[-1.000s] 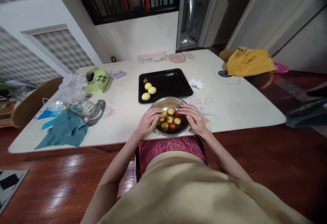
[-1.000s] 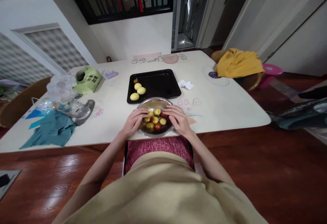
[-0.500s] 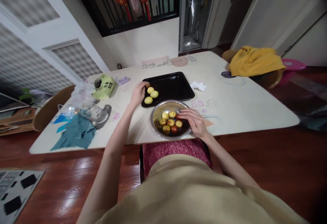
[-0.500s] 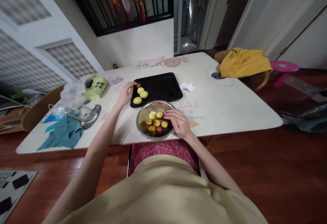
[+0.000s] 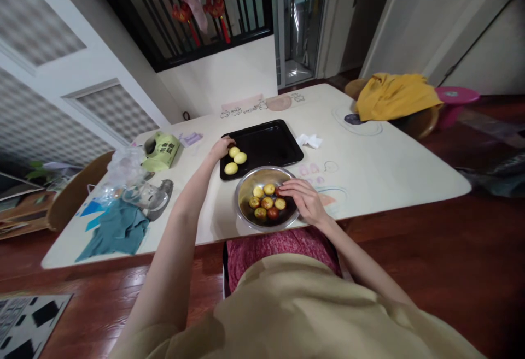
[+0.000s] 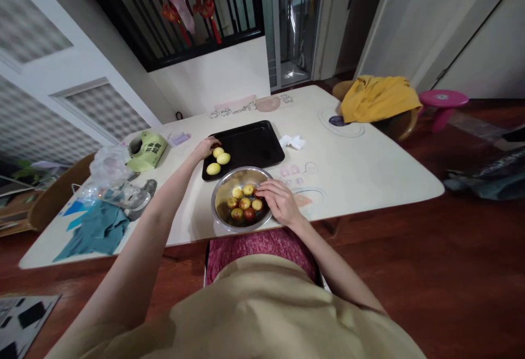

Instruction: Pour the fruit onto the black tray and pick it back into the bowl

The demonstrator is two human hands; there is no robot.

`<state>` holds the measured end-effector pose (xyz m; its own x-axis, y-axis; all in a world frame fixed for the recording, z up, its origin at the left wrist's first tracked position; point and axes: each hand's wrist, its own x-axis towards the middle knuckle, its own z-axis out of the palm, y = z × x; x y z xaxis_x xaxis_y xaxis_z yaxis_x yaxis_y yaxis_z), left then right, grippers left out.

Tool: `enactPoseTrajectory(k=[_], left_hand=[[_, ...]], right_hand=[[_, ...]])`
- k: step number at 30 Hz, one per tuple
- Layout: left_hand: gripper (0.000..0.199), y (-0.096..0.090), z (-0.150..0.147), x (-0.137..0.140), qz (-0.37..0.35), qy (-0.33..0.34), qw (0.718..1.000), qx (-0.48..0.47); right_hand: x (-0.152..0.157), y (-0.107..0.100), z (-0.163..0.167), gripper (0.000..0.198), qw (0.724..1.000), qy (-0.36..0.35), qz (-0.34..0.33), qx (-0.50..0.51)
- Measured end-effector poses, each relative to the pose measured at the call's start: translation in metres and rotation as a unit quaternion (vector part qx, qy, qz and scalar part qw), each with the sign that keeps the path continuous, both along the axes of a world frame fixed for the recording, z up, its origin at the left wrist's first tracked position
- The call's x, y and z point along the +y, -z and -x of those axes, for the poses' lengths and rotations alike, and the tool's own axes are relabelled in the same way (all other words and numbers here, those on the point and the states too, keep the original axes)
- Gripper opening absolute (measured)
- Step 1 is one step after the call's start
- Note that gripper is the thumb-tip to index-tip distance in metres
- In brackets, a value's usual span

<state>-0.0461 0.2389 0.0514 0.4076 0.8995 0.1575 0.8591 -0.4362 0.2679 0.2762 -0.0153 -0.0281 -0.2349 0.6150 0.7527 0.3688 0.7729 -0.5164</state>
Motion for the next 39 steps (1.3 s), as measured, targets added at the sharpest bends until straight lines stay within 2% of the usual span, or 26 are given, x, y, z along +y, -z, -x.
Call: enactPoseTrajectory(k=[6, 9, 11, 14, 18, 22, 25, 30, 34, 39], left_hand=[[0.032, -0.014, 0.006, -0.025, -0.079, -0.028, 0.995, -0.048], [0.028, -0.026, 0.006, -0.056, -0.149, 0.003, 0.981, -0.123], [0.027, -0.033, 0.003, -0.085, -0.171, 0.036, 0.971, -0.163], [0.026, -0.040, -0.010, -0.136, -0.173, 0.079, 0.963, -0.193], [0.025, -0.035, -0.030, -0.201, -0.144, 0.149, 0.960, -0.187], [0.028, -0.022, -0.047, -0.240, -0.093, 0.202, 0.957, -0.188], [0.031, -0.012, -0.058, -0.248, -0.063, 0.229, 0.952, -0.192], [0.032, 0.002, -0.073, -0.240, -0.035, 0.242, 0.956, -0.161], [0.038, 0.012, -0.080, -0.235, -0.025, 0.239, 0.961, -0.137], [0.039, 0.018, -0.081, -0.236, -0.040, 0.231, 0.963, -0.133]], right_hand=[[0.000, -0.002, 0.000, 0.044, 1.000, 0.004, 0.006, -0.001], [-0.001, -0.004, 0.000, 0.045, 1.000, 0.001, 0.009, -0.008], [-0.001, -0.005, 0.000, 0.045, 1.000, 0.001, 0.006, -0.008], [-0.001, -0.005, 0.000, 0.046, 1.000, 0.004, 0.000, 0.001], [-0.001, -0.003, 0.000, 0.047, 1.000, 0.009, 0.017, -0.003], [-0.001, -0.002, 0.000, 0.049, 1.000, 0.011, 0.016, -0.004], [-0.001, -0.003, 0.000, 0.049, 1.000, 0.011, 0.013, -0.004], [0.000, -0.002, 0.000, 0.047, 1.000, 0.018, -0.011, 0.003], [0.001, -0.001, 0.000, 0.044, 0.999, 0.012, -0.035, 0.012], [0.001, -0.002, -0.001, 0.046, 1.000, 0.018, -0.022, 0.004]])
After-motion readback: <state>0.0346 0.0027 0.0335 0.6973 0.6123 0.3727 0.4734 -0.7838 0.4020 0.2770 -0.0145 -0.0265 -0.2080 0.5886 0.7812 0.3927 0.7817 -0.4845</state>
